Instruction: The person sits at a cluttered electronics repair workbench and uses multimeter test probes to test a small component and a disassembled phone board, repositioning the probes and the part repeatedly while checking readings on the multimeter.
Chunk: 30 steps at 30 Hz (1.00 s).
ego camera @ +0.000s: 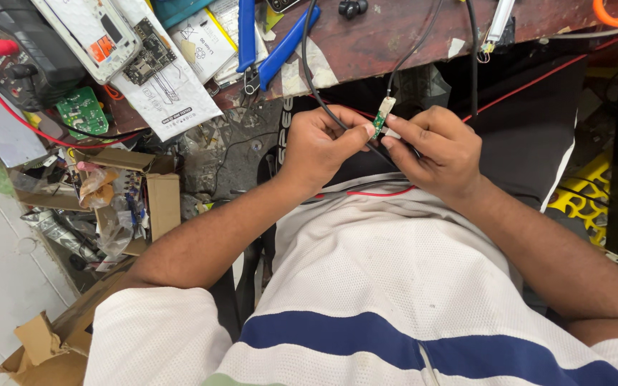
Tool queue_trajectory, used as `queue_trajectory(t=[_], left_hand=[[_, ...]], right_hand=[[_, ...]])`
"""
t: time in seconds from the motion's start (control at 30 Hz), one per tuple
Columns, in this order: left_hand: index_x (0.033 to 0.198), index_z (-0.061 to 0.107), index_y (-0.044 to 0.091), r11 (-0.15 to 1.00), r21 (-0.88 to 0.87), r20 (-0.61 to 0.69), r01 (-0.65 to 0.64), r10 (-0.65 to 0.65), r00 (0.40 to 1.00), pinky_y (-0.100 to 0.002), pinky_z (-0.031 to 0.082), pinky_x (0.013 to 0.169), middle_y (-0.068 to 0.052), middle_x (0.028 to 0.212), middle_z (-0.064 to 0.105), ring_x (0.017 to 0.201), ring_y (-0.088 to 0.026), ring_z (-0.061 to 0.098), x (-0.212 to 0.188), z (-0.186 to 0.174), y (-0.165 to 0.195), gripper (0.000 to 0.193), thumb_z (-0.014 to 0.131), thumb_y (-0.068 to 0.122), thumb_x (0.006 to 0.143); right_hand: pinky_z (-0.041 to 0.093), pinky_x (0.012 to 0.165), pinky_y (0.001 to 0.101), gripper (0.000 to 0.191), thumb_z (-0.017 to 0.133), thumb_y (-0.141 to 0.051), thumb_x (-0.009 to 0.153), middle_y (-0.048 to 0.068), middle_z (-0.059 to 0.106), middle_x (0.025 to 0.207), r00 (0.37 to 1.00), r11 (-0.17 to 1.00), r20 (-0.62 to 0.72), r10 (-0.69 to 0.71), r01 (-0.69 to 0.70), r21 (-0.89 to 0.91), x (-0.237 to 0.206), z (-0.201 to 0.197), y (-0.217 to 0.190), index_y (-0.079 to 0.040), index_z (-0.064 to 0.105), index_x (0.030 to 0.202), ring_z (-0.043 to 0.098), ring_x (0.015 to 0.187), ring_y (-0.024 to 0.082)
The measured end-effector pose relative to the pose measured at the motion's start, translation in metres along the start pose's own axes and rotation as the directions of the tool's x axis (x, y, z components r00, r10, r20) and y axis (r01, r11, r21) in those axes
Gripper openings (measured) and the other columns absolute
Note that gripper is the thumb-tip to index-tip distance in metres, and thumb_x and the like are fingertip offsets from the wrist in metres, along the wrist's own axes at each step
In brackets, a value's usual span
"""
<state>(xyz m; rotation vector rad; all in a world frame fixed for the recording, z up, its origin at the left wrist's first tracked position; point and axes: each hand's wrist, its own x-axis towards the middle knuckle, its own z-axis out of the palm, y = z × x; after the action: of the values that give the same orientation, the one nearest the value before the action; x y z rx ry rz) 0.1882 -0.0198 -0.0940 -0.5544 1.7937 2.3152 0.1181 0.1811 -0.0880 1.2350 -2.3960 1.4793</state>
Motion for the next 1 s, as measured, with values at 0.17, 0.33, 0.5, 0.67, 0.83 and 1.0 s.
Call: queue_trajectory(t=[0.17, 0.33, 0.5, 0.67, 0.83, 1.0], left_hand=[[0.094, 0.076, -0.002, 1.0, 0.029, -0.026, 0.005, -0.004, 1.0, -0.019, 0.052, 0.063, -0.004, 0.082, 0.075, 0.07, -0.003, 0.066, -0.0001, 0.0005, -0.001, 0.011, 0.075, 0.009, 0.093], [0.095, 0.076, -0.002, 0.999, 0.037, -0.026, -0.001, 0.002, 1.0, -0.018, 0.049, 0.062, -0.003, 0.082, 0.075, 0.069, -0.002, 0.063, -0.0005, 0.0002, -0.001, 0.011, 0.075, 0.009, 0.093], [0.095, 0.075, -0.002, 0.999, 0.035, -0.006, -0.025, 0.026, 1.0, -0.018, 0.05, 0.063, -0.003, 0.083, 0.075, 0.071, -0.001, 0.063, -0.0005, 0.0, -0.0012, 0.011, 0.075, 0.009, 0.094], [0.095, 0.077, -0.003, 0.999, 0.051, -0.007, -0.002, 0.002, 1.0, -0.018, 0.048, 0.06, -0.004, 0.081, 0.075, 0.069, -0.001, 0.062, -0.0008, 0.0009, -0.0016, 0.011, 0.075, 0.008, 0.094], [0.096, 0.077, -0.003, 0.999, 0.037, -0.005, 0.006, -0.005, 1.0, -0.018, 0.049, 0.061, -0.004, 0.081, 0.076, 0.069, -0.002, 0.064, -0.0005, 0.0024, -0.0014, 0.012, 0.075, 0.009, 0.094], [0.098, 0.078, -0.002, 0.998, 0.034, 0.042, -0.052, 0.051, 0.998, -0.018, 0.05, 0.064, -0.004, 0.085, 0.076, 0.073, -0.001, 0.064, -0.0027, 0.0004, -0.0004, 0.011, 0.075, 0.009, 0.095]], right_hand=[[0.046, 0.058, 0.0306, 0.027, 0.089, -0.001, 0.089, 0.009, 0.066, 0.085, 1.0, 1.0, 0.005, -0.004, 0.004, 0.007, -0.0014, 0.0007, 0.0024, 0.001, 0.075, 0.112, 0.059, 0.068, 0.017], [0.048, 0.059, 0.0302, 0.025, 0.088, -0.001, 0.09, 0.01, 0.066, 0.086, 1.0, 1.0, 0.015, -0.007, 0.007, 0.02, -0.0017, 0.0014, 0.0029, 0.002, 0.075, 0.112, 0.06, 0.07, 0.018], [0.05, 0.063, 0.0313, 0.025, 0.086, -0.002, 0.093, 0.01, 0.066, 0.088, 0.999, 0.999, 0.036, -0.015, 0.013, 0.048, -0.0021, 0.0029, 0.0032, 0.003, 0.073, 0.113, 0.063, 0.075, 0.02], [0.05, 0.064, 0.0309, 0.026, 0.087, -0.006, 0.091, 0.01, 0.067, 0.088, 0.998, 0.999, 0.058, 0.027, -0.03, 0.045, -0.0036, 0.0041, 0.0034, 0.003, 0.074, 0.113, 0.062, 0.075, 0.019], [0.05, 0.063, 0.0313, 0.027, 0.088, -0.008, 0.091, 0.011, 0.067, 0.089, 0.997, 0.997, 0.05, 0.061, -0.063, 0.036, -0.0053, 0.0053, 0.0026, 0.003, 0.075, 0.112, 0.062, 0.074, 0.019], [0.052, 0.061, 0.0296, 0.025, 0.09, -0.008, 0.09, 0.01, 0.068, 0.088, 1.0, 1.0, -0.002, 0.005, -0.005, 0.026, -0.0036, 0.0039, 0.0033, 0.002, 0.075, 0.106, 0.064, 0.072, 0.019]])
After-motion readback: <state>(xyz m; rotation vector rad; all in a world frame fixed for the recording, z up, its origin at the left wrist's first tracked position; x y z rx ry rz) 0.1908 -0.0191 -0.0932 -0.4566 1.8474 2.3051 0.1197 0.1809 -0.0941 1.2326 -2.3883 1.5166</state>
